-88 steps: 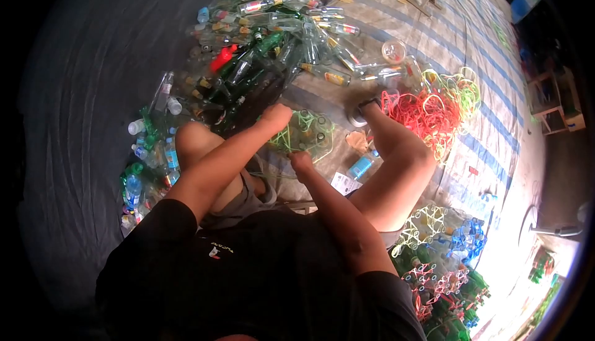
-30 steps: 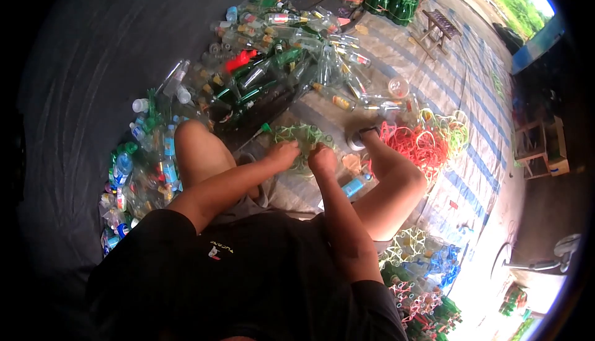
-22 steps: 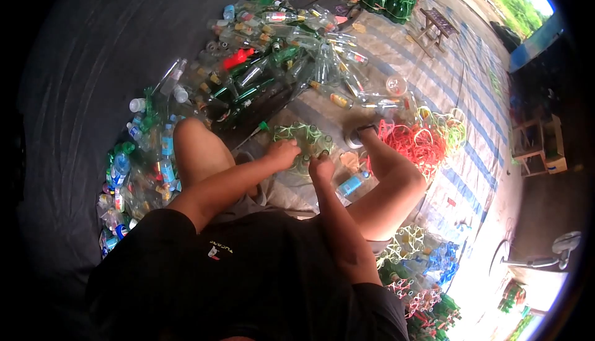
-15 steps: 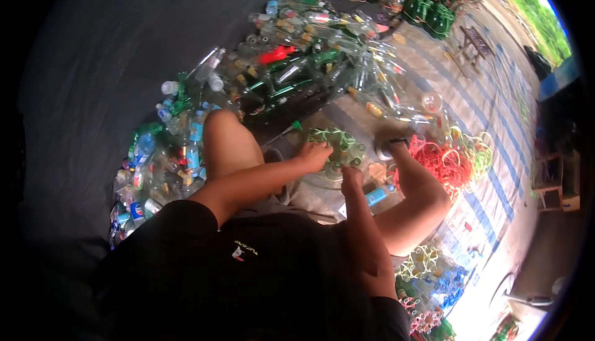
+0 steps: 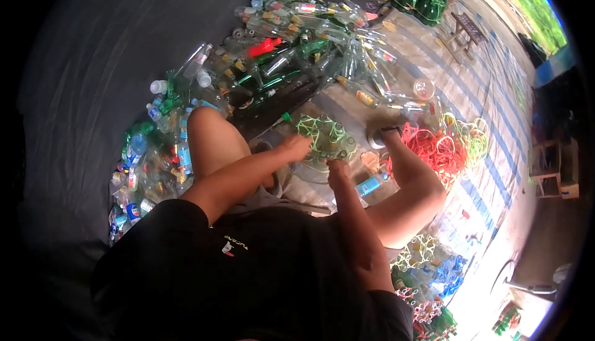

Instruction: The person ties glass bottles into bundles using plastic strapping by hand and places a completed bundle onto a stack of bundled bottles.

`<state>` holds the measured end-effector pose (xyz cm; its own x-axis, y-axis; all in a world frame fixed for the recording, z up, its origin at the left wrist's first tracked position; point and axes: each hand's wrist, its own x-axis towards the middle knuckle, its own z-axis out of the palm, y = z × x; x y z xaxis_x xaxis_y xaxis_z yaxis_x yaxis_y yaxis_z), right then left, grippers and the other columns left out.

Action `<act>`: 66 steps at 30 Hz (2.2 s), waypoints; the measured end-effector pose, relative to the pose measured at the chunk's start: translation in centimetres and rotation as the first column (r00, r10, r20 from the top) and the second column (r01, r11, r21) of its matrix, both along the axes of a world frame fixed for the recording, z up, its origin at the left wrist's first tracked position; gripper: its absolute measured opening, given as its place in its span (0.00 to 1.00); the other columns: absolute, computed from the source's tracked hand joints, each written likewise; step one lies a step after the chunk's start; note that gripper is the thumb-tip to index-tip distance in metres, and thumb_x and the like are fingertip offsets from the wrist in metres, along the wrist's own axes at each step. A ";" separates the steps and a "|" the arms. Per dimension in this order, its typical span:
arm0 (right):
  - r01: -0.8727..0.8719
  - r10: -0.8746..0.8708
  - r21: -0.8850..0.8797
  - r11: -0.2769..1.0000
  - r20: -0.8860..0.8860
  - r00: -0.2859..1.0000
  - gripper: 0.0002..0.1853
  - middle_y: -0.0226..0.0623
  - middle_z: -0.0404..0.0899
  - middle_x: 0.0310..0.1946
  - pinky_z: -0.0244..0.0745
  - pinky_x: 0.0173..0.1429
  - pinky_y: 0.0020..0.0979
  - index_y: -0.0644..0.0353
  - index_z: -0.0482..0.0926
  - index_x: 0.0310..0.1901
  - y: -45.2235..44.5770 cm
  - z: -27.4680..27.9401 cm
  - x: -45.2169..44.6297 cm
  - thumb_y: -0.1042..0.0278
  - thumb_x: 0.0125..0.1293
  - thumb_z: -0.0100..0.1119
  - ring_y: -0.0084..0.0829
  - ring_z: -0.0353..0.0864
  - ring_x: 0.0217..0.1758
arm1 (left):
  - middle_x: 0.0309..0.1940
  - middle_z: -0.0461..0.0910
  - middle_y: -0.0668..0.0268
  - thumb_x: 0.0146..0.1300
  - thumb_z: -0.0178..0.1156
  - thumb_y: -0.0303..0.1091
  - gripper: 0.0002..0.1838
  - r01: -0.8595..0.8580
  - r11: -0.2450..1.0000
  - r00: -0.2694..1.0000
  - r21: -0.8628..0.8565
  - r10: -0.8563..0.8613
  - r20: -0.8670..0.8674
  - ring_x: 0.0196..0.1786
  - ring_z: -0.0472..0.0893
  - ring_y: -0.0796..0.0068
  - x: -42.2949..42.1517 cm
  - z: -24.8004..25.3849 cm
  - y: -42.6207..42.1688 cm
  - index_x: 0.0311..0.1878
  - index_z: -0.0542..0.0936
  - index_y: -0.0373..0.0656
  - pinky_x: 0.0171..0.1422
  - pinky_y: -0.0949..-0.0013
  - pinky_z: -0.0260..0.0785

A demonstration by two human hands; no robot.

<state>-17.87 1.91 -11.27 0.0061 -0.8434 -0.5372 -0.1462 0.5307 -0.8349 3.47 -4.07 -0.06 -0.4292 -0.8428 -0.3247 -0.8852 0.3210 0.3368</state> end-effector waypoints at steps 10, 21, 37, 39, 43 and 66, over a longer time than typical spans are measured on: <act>0.150 -0.237 0.304 0.941 0.272 0.933 0.12 0.26 0.66 0.20 0.53 0.17 0.28 0.60 0.79 0.40 1.5 5.9 1.6 0.59 0.68 0.59 0.21 0.60 0.15 | 0.43 0.83 0.59 0.58 0.58 0.32 0.10 0.187 0.913 0.982 -0.362 -0.164 0.093 0.46 0.84 0.56 -3.5 3.4 0.8 0.38 0.85 0.41 0.48 0.59 0.77; 0.073 -0.042 0.197 0.978 -0.157 0.987 0.16 0.32 0.71 0.22 0.59 0.22 0.36 0.58 0.80 0.35 2.0 6.3 0.9 0.51 0.62 0.59 0.28 0.66 0.20 | 0.41 0.84 0.55 0.58 0.57 0.35 0.12 0.268 0.952 0.955 0.146 -0.242 -0.171 0.48 0.83 0.53 -6.7 -1.4 0.2 0.42 0.86 0.51 0.51 0.54 0.74; 0.017 -0.042 -0.056 0.998 -0.475 0.879 0.17 0.58 0.82 0.41 0.75 0.51 0.47 0.63 0.83 0.42 1.8 1.1 1.3 0.58 0.64 0.53 0.56 0.82 0.47 | 0.42 0.86 0.60 0.58 0.58 0.36 0.13 0.463 0.886 0.834 0.037 -0.450 0.319 0.47 0.86 0.60 -9.7 0.9 -0.5 0.41 0.88 0.45 0.50 0.56 0.78; 0.091 -0.094 -0.026 0.996 -0.403 0.910 0.17 0.58 0.82 0.41 0.75 0.50 0.47 0.64 0.83 0.41 1.6 0.1 0.9 0.58 0.63 0.53 0.56 0.82 0.46 | 0.41 0.87 0.60 0.58 0.58 0.35 0.12 0.401 0.915 0.867 -0.043 -0.363 0.342 0.46 0.86 0.60 -9.1 -0.1 -1.1 0.41 0.88 0.46 0.49 0.57 0.78; 0.035 -0.045 -0.031 0.999 -0.418 0.908 0.14 0.45 0.77 0.24 0.69 0.29 0.43 0.62 0.79 0.33 1.5 0.3 0.4 0.58 0.63 0.53 0.41 0.75 0.23 | 0.38 0.87 0.60 0.57 0.61 0.31 0.10 0.412 0.911 0.856 0.019 -0.394 0.334 0.46 0.86 0.59 -8.5 2.0 -2.3 0.41 0.87 0.44 0.48 0.58 0.79; -0.132 -0.003 -0.217 0.967 -0.530 0.848 0.20 0.51 0.83 0.35 0.75 0.43 0.51 0.58 0.83 0.40 0.9 2.7 0.6 0.49 0.67 0.50 0.51 0.83 0.40 | 0.29 0.82 0.48 0.48 0.60 0.33 0.09 0.625 0.775 0.768 0.096 -0.632 0.103 0.35 0.83 0.46 -6.2 3.3 -7.8 0.28 0.84 0.37 0.39 0.48 0.73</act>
<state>-17.26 2.84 -8.59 -0.1598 -0.9521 -0.2609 -0.6227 0.3022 -0.7217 -2.68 -11.84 3.21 -0.8106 -0.3788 -0.4466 -0.5267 0.8050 0.2730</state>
